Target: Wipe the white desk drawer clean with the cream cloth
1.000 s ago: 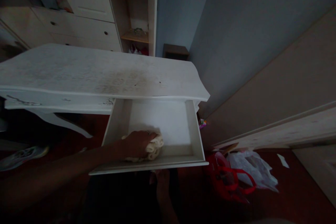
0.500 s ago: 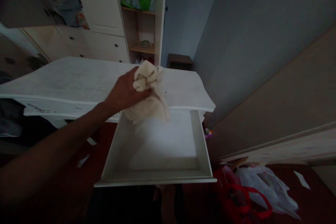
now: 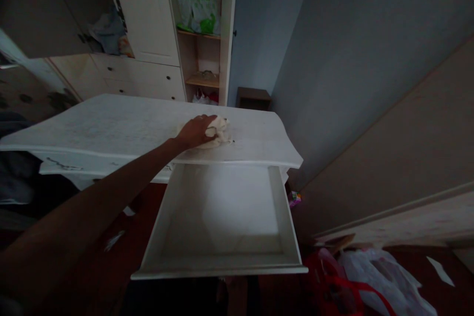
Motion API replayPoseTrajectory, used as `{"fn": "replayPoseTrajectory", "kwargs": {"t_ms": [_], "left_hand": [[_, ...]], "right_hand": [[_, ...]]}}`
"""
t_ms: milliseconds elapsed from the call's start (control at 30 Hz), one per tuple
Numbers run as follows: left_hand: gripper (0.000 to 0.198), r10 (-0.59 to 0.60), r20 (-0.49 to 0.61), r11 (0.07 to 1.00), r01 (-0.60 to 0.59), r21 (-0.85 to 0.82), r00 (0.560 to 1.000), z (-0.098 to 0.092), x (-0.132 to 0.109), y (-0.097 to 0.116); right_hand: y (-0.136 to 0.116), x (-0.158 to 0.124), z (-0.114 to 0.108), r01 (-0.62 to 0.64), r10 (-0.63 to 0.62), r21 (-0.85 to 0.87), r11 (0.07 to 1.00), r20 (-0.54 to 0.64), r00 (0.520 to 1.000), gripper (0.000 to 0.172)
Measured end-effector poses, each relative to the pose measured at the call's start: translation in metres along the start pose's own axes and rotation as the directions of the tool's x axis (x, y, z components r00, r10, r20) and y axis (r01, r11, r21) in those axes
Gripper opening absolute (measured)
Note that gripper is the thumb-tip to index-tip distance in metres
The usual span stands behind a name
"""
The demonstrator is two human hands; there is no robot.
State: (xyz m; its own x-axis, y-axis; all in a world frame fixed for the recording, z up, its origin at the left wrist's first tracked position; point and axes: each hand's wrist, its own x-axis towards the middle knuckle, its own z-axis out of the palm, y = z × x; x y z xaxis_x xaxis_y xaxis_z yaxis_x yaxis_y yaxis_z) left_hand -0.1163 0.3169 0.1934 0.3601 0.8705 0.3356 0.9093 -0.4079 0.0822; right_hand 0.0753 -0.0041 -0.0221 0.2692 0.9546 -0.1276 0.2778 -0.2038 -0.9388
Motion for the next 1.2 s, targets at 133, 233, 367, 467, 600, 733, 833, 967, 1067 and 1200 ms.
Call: {"fn": "replayPoseTrajectory", "kwargs": {"t_ms": [133, 233, 367, 467, 600, 733, 833, 967, 1067, 1200], "left_hand": [[0.080, 0.034, 0.021, 0.998, -0.033, -0.045, 0.999, 0.016, -0.010, 0.001], [0.084, 0.007, -0.031, 0.979, -0.013, -0.205, 0.999, 0.014, -0.017, -0.013], [0.068, -0.160, -0.057, 0.948, 0.137, -0.288, 0.986, 0.014, -0.034, -0.045], [0.066, -0.254, 0.044, 0.945, 0.257, -0.203, 0.966, 0.017, -0.046, -0.062], [0.063, -0.307, 0.043, 0.944, 0.310, -0.109, 0.951, 0.020, -0.049, -0.064], [0.062, -0.303, 0.035, 0.948, 0.305, -0.091, 0.952, 0.022, -0.046, -0.062], [0.061, -0.303, 0.052, 0.949, 0.306, -0.079, 0.952, 0.024, -0.045, -0.063], [0.061, -0.313, 0.063, 0.945, 0.317, -0.079, 0.948, 0.025, -0.044, -0.065], [0.060, -0.315, 0.055, 0.943, 0.319, -0.089, 0.947, 0.025, -0.044, -0.065], [0.062, -0.343, 0.056, 0.935, 0.347, -0.075, 0.938, 0.025, -0.044, -0.064]], "right_hand": [[0.001, -0.001, -0.003, -0.004, 0.004, 0.001, 1.000, 0.006, 1.000, 0.025], [0.003, -0.003, -0.004, -0.009, 0.009, 0.013, 1.000, -0.001, 1.000, 0.024], [0.008, -0.008, -0.003, -0.019, 0.019, 0.049, 0.999, -0.001, 1.000, 0.025], [0.013, -0.010, 0.000, -0.037, 0.036, 0.070, 0.997, 0.014, 0.999, 0.025], [0.023, -0.010, 0.004, -0.075, 0.071, 0.088, 0.993, 0.042, 0.997, 0.027], [0.032, -0.012, 0.007, -0.106, 0.100, 0.116, 0.988, 0.058, 0.993, 0.052], [0.031, -0.015, 0.009, -0.118, 0.104, 0.256, 0.960, 0.066, 0.992, 0.065], [0.020, -0.017, 0.008, -0.155, 0.146, 0.430, 0.890, 0.053, 0.988, 0.058], [0.007, -0.019, 0.007, -0.168, 0.157, 0.490, 0.855, 0.065, 0.986, 0.057], [-0.011, -0.022, 0.007, -0.164, 0.151, 0.558, 0.814, 0.069, 0.986, 0.056]]}}
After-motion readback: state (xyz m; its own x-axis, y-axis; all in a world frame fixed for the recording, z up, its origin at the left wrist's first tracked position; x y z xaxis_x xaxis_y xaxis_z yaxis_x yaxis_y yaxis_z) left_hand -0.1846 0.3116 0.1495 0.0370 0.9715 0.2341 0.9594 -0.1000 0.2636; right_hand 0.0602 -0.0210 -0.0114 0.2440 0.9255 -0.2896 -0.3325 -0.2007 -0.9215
